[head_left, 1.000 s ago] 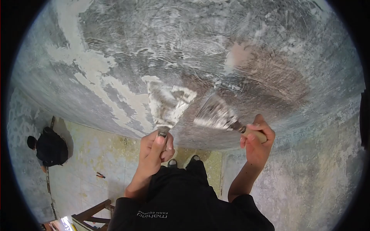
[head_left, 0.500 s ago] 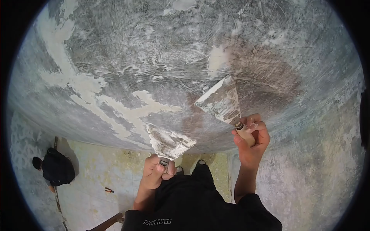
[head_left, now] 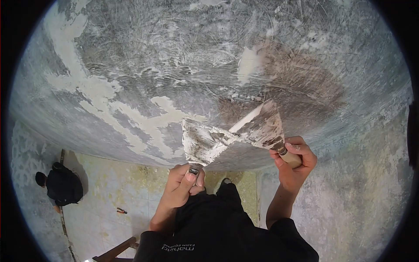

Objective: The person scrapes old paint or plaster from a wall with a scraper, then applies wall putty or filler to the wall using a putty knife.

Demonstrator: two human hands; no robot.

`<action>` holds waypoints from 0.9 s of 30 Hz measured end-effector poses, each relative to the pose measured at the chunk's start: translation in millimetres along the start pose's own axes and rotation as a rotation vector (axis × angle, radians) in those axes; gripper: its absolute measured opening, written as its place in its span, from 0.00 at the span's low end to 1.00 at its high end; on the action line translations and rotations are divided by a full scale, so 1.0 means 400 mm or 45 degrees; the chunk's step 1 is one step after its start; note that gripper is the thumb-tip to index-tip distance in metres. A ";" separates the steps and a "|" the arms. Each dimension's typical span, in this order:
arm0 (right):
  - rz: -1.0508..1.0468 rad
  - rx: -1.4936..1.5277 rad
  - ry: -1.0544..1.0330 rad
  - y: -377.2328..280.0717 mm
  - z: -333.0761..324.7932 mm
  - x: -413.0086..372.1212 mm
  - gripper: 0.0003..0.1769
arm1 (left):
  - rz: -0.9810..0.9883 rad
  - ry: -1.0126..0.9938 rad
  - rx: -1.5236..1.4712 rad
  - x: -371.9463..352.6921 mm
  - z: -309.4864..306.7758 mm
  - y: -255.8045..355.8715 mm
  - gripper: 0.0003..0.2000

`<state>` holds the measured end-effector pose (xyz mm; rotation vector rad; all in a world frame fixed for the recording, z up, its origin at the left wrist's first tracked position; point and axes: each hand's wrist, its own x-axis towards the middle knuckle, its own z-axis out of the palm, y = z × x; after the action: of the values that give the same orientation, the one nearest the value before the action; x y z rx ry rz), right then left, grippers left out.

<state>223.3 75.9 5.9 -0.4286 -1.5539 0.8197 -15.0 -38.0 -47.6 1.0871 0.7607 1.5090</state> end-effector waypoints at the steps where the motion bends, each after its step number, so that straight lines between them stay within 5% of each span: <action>1: -0.018 0.011 -0.035 0.004 -0.009 -0.001 0.17 | 0.003 0.000 0.010 0.002 0.000 0.000 0.22; 14: 0.017 0.072 0.029 0.007 -0.008 0.011 0.19 | -0.044 0.077 0.066 -0.006 -0.006 0.018 0.22; 27: -0.134 -0.089 -0.345 0.015 0.018 0.025 0.19 | -0.010 0.205 0.038 -0.001 -0.023 0.015 0.21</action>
<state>213.5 85.1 9.1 -0.2915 -1.8449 0.7668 -25.6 -38.9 -45.8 0.9918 0.9003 1.5963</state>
